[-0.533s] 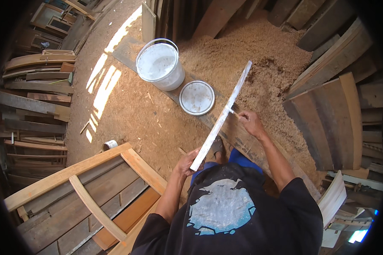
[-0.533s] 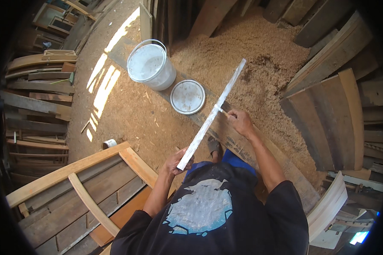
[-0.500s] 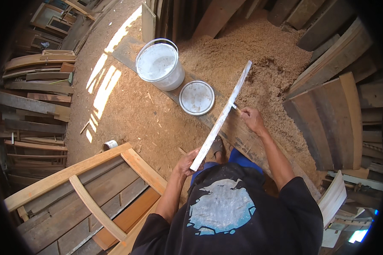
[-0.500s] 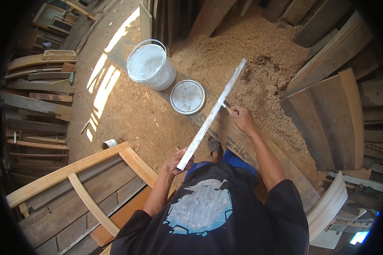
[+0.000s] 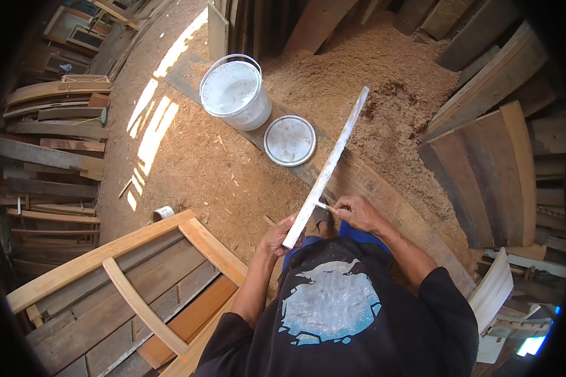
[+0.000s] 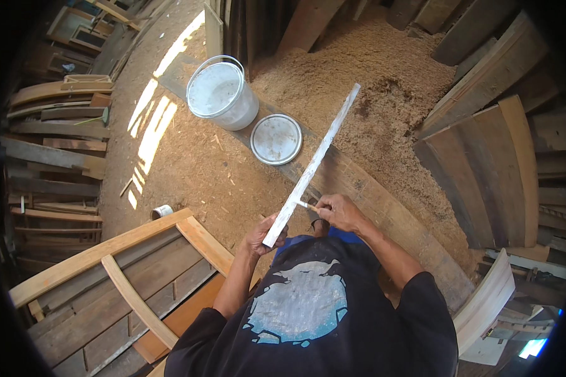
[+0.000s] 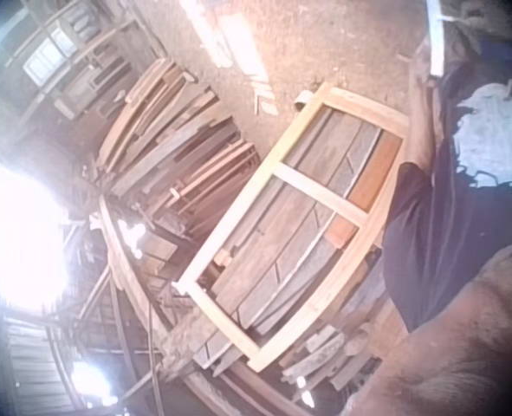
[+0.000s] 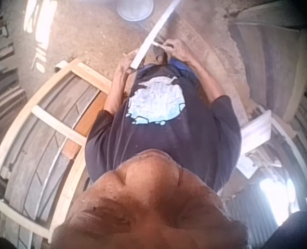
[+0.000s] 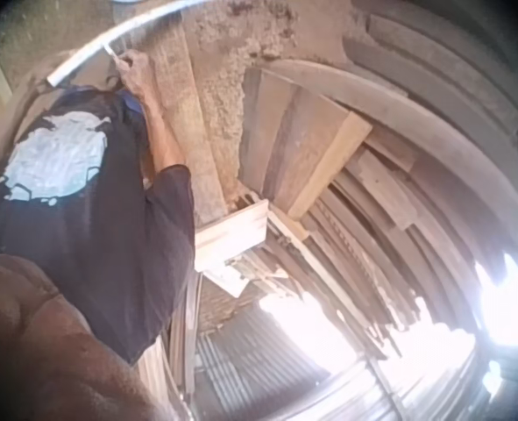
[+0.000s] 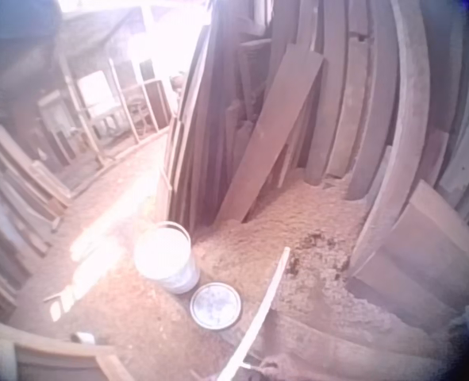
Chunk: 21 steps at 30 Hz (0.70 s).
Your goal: The person applies a white substance from a bucket to the edges of wooden boards using a small brush, handling both a long thin board and a large square panel.
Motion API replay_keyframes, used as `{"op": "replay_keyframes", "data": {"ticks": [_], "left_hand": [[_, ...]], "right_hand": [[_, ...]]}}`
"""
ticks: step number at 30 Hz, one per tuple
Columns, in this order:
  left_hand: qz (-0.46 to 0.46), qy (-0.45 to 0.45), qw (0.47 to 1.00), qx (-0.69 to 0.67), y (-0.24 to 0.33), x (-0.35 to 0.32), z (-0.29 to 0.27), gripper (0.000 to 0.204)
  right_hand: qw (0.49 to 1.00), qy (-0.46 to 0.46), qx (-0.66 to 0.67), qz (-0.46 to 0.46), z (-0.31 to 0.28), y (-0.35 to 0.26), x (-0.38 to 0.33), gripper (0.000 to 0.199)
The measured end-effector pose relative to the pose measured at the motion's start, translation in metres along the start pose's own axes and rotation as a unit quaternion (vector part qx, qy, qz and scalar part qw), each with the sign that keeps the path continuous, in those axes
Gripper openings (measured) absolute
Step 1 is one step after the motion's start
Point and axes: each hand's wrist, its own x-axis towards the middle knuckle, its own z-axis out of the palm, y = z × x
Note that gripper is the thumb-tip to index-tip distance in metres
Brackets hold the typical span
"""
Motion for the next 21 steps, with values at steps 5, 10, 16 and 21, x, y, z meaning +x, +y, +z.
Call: {"op": "replay_keyframes", "data": {"ticks": [5, 10, 16, 21], "left_hand": [[0.007, -0.016, 1.000, 0.013, 0.002, 0.003, 0.006, 0.047], [-0.005, -0.032, 0.999, -0.018, 0.002, 0.007, -0.006, 0.048], [-0.005, -0.038, 0.999, -0.007, 0.006, 0.008, 0.002, 0.047], [-0.001, -0.041, 0.999, -0.002, 0.006, 0.009, 0.002, 0.044]], "right_hand": [[0.990, 0.124, -0.030, -0.062, -0.002, -0.011, -0.007, 0.022], [0.983, 0.063, -0.085, -0.148, 0.008, 0.000, -0.008, 0.023], [0.986, 0.162, -0.031, -0.004, -0.005, 0.022, 0.015, 0.025], [0.997, 0.064, 0.007, -0.031, 0.025, 0.004, -0.010, 0.024]]}}
